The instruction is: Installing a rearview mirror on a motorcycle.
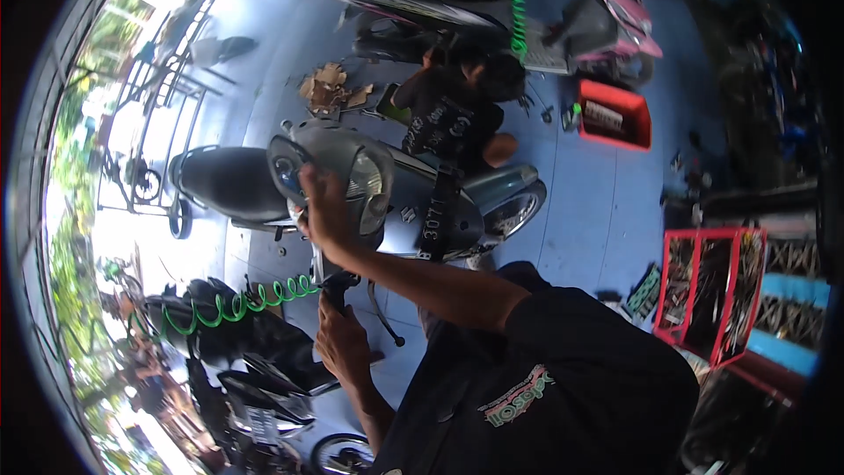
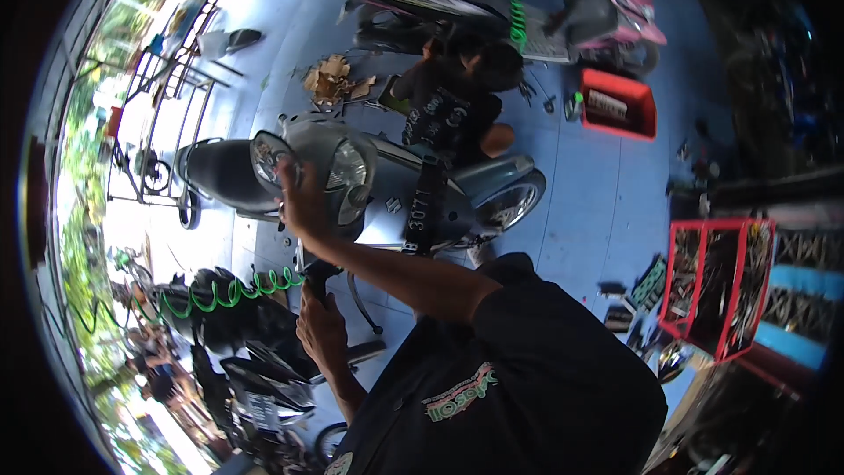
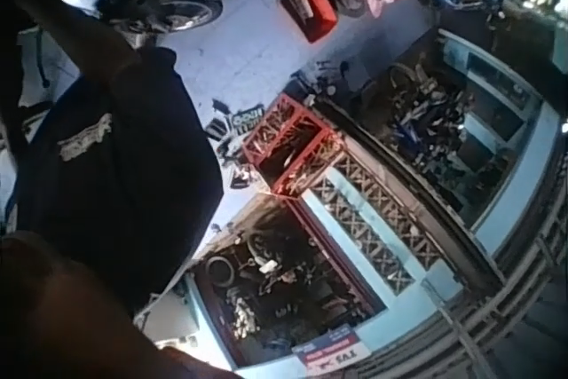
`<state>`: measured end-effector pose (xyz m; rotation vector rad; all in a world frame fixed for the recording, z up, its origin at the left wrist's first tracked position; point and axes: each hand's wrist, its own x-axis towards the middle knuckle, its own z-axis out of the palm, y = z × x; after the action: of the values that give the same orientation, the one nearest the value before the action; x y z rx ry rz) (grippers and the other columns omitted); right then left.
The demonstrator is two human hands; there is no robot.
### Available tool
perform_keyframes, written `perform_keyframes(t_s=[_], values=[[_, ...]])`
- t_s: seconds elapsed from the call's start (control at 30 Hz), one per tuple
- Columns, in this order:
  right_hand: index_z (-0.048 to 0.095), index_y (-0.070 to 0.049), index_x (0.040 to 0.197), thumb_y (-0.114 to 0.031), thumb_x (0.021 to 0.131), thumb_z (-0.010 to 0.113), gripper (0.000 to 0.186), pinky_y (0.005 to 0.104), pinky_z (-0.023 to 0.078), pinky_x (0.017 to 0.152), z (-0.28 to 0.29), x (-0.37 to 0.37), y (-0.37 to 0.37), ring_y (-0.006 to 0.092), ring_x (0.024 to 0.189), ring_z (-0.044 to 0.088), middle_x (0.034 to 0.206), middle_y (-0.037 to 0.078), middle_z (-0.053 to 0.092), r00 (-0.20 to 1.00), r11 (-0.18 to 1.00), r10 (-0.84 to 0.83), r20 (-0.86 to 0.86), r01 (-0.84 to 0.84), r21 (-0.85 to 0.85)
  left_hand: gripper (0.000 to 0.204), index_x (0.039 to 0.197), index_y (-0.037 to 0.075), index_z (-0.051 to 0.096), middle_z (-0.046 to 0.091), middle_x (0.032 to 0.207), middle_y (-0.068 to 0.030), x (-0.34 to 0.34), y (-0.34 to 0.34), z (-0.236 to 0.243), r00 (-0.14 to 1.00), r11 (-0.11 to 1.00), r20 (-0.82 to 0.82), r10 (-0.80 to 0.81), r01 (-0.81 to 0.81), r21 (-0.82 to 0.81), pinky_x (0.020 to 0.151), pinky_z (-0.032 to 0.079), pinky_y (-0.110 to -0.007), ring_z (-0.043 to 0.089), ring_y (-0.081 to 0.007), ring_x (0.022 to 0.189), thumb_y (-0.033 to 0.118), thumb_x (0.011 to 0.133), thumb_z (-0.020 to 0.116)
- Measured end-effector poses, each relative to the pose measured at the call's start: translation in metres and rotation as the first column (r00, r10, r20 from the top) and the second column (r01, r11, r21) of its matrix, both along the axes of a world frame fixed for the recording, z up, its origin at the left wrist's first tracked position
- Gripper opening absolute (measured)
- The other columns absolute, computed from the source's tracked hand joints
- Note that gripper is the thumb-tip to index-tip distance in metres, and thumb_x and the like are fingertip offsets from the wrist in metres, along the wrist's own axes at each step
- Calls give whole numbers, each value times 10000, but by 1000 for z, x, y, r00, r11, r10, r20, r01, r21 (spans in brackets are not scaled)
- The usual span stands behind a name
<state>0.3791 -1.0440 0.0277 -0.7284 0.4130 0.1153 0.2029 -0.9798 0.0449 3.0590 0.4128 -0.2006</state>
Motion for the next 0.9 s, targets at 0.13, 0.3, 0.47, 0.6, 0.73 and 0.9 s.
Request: perform_keyframes(t_s=[0.13,0.3,0.47,0.6,0.73,0.9], values=[[383,22,1444,-483,868,823,884,477,550,922,-7,-15,1,366,992,715,1071,260,700,894,720,-99,437,367,-588,507,1461,38,498,680,1310,-230,1,-3,4,1000,1000,-28,13,-13,-2,860,547,-559,706,-448,1049,212,1000,620],[455,100,1351,-303,751,922,860,463,560,868,-8,6,-15,372,983,722,1019,255,703,795,784,531,292,-329,-527,503,1439,28,505,706,1230,-258,3,-9,7,999,1000,-48,0,0,3,856,544,-576,703,-462,1041,245,1000,623],[428,133,1395,-248,734,916,906,435,591,779,-9,9,1,374,917,735,1021,270,709,606,530,757,244,-352,-771,472,1389,25,525,721,1160,-272,-3,1,-1,997,997,43,-71,70,34,848,535,-590,699,-476,1031,262,994,629],[296,94,1549,-184,775,832,982,499,598,640,12,-42,11,334,746,740,957,220,694,772,364,552,315,117,-924,435,1343,19,591,730,1165,-256,0,0,1,999,996,-13,45,-46,-82,898,519,-552,695,-443,1094,248,979,661],[470,5,1390,-143,851,739,621,508,565,560,4,-37,11,343,681,731,902,213,694,728,460,550,408,144,-876,390,1261,24,626,753,1054,-240,-1,8,-6,998,990,60,22,-14,-137,829,536,-542,717,-447,1007,271,965,684],[536,-30,1284,-118,855,696,467,534,583,642,12,-34,0,385,811,754,864,213,732,479,426,802,357,-42,-904,446,1283,38,614,755,1017,-238,2,28,-17,997,987,77,8,5,-163,780,543,-547,722,-456,953,305,941,716]])
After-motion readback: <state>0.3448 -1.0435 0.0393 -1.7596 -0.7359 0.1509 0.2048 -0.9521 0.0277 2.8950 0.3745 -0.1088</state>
